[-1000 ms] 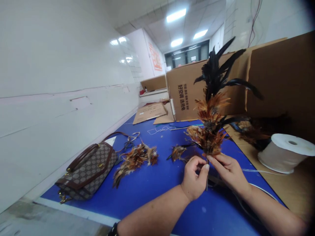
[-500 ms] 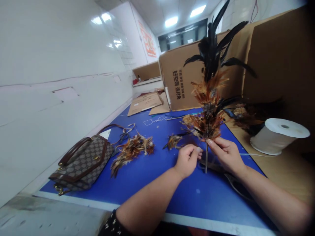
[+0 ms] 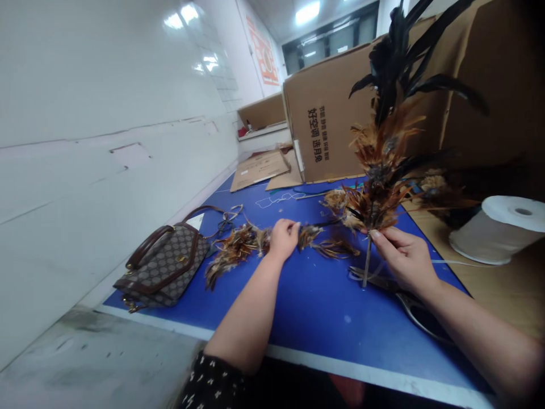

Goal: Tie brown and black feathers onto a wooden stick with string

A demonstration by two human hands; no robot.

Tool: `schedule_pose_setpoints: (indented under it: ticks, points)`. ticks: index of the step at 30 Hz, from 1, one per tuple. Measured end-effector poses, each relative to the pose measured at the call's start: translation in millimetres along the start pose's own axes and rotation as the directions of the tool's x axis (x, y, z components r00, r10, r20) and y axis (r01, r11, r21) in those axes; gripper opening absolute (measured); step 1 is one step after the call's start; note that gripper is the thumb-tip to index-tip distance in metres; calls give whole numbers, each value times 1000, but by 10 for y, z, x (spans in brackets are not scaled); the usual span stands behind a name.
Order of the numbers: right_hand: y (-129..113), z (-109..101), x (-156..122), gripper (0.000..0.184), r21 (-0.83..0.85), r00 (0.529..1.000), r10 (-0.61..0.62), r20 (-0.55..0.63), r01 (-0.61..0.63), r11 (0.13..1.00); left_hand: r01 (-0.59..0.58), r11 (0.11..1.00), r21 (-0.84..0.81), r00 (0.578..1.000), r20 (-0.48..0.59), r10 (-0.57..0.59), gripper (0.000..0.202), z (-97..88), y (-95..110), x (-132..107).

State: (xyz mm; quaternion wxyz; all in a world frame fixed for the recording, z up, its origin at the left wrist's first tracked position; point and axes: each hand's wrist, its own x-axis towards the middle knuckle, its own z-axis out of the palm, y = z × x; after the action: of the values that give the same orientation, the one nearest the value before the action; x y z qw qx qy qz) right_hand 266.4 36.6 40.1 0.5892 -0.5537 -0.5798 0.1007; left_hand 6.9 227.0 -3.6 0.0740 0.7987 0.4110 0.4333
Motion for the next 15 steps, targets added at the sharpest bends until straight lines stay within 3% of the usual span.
schedule_pose_setpoints:
  ticks: [4,7,15]
  points:
    - [24,21,-3,35,6,1000,24,9,-24,1000,-101,993,54,989,111,95,29,142,170,-102]
    - [23,47,-6,32,23,1000,21,-2,-21,1000,-144,987,67,976,174,131,15,175,156,-110]
    - [57,62,-14,34,43,1000,26,12,-26,999,-168,984,-54,977,123,174,21,45,29,13]
